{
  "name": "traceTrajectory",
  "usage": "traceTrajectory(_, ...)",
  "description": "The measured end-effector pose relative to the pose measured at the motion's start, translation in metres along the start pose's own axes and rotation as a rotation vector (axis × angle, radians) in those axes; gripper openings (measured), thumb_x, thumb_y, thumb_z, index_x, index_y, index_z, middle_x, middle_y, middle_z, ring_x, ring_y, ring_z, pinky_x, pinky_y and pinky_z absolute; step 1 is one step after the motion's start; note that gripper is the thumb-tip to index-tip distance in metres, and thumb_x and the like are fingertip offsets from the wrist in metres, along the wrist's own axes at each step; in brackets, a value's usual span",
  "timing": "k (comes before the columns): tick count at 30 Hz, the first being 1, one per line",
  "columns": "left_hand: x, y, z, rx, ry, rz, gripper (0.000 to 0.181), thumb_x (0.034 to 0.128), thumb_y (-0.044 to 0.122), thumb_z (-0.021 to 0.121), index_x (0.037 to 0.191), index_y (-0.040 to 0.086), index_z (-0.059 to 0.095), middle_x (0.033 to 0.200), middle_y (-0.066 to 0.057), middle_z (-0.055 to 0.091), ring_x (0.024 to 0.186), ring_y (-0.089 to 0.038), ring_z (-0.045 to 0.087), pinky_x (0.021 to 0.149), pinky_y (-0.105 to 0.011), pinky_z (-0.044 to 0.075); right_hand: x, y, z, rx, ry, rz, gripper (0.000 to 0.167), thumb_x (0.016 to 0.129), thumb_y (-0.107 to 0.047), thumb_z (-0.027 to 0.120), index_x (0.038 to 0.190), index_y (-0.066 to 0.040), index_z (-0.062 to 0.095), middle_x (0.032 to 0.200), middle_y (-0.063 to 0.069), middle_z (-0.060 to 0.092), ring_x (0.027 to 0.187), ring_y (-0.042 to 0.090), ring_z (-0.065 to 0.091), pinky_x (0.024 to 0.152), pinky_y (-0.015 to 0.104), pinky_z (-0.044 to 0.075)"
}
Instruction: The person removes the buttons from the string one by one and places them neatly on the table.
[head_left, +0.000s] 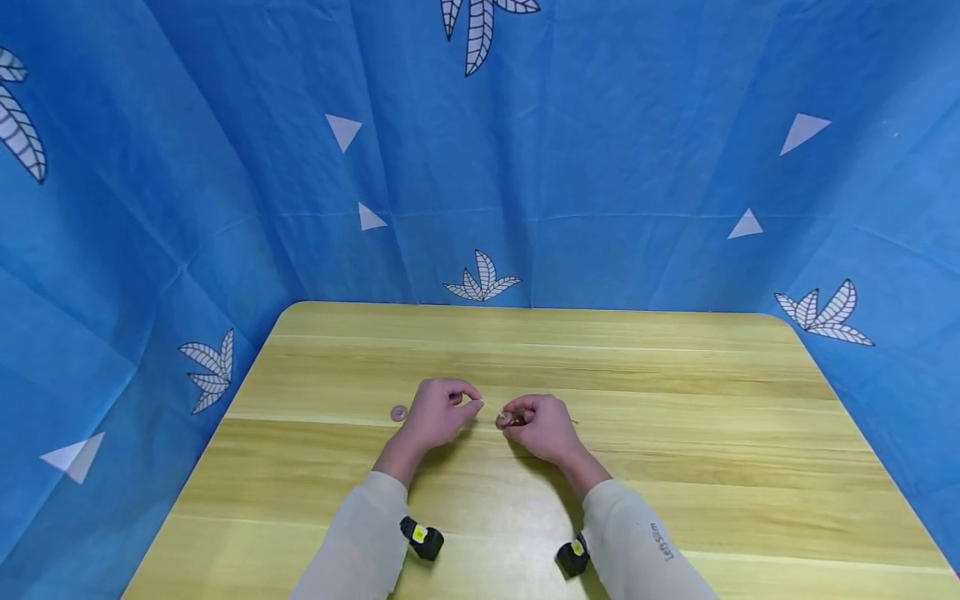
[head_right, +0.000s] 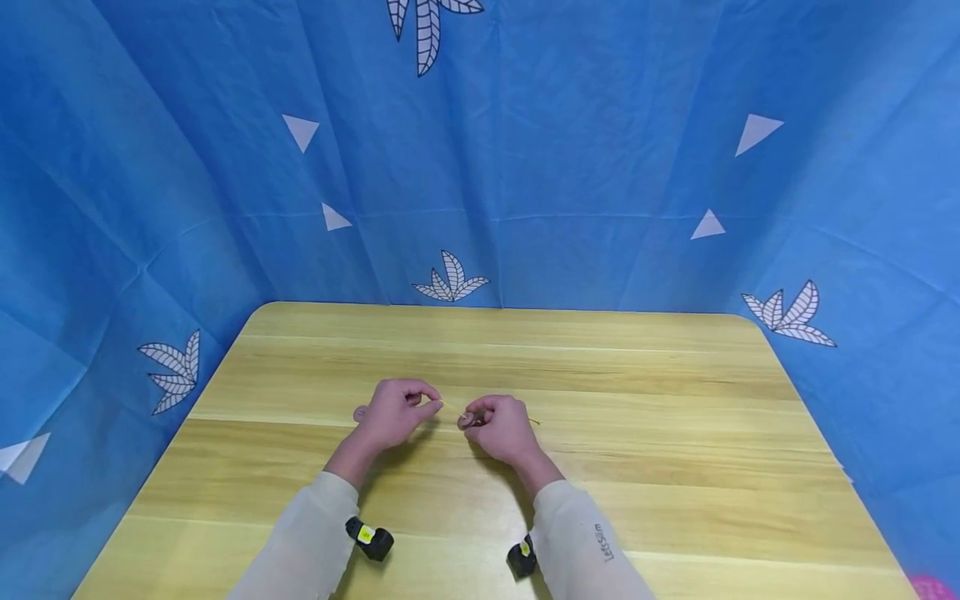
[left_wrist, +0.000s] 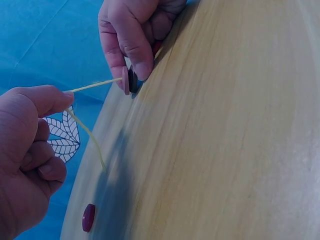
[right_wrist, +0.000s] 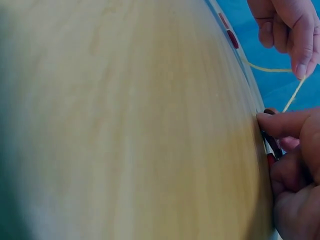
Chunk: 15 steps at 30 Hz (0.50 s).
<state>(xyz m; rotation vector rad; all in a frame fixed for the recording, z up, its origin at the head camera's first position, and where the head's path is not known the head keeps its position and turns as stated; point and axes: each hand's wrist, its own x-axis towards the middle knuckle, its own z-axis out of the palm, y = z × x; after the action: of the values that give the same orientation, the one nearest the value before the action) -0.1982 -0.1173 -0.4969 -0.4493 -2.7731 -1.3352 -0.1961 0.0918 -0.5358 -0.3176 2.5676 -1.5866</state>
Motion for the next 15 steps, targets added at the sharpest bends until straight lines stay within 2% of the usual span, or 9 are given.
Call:
traceTrajectory(3, -0.0007, -0.001, 0.0003, -0.008, -0.005, -0.014, 0.005, 0.0909, 0.015, 0.075, 0.091, 0.011, 0.078, 0.054, 0.007, 0.036, 0.051, -0.008, 0.032, 0.054, -0.027, 0.032, 0.0008, -0.001, -0.0012, -0.008, -0.015, 0.002, 0.019, 0.08, 0.002, 0.08, 0.098, -0.003, 0.074, 0.071, -0.004, 0.066, 0.066, 0.009, 0.057, 0.072, 0.028, 0.049)
traceTrajectory(8, -0.001, -0.0017, 0.0004, -0.012, -0.005, -0.012, 0.004, 0.0911, 0.015, 0.075, 0.09, 0.012, 0.077, 0.053, 0.007, 0.033, 0.05, -0.009, 0.03, 0.054, -0.028, 0.031, 0.0024, -0.0057, -0.0037, -0.036, -0.036, -0.009, 0.017, 0.085, -0.003, 0.079, 0.101, -0.002, 0.073, 0.07, -0.004, 0.063, 0.057, 0.008, 0.043, 0.065, 0.025, 0.045)
traceTrajectory(15, -0.0002, -0.0003, 0.0001, -0.011, 0.012, 0.013, 0.003, 0.0905, 0.015, 0.076, 0.088, 0.013, 0.077, 0.054, 0.007, 0.036, 0.05, -0.009, 0.032, 0.056, -0.028, 0.034, 0.0021, -0.0101, -0.0057, -0.135, 0.007, -0.004, 0.014, 0.081, -0.004, 0.082, 0.089, -0.005, 0.07, 0.064, -0.003, 0.052, 0.06, 0.009, 0.047, 0.066, 0.029, 0.047)
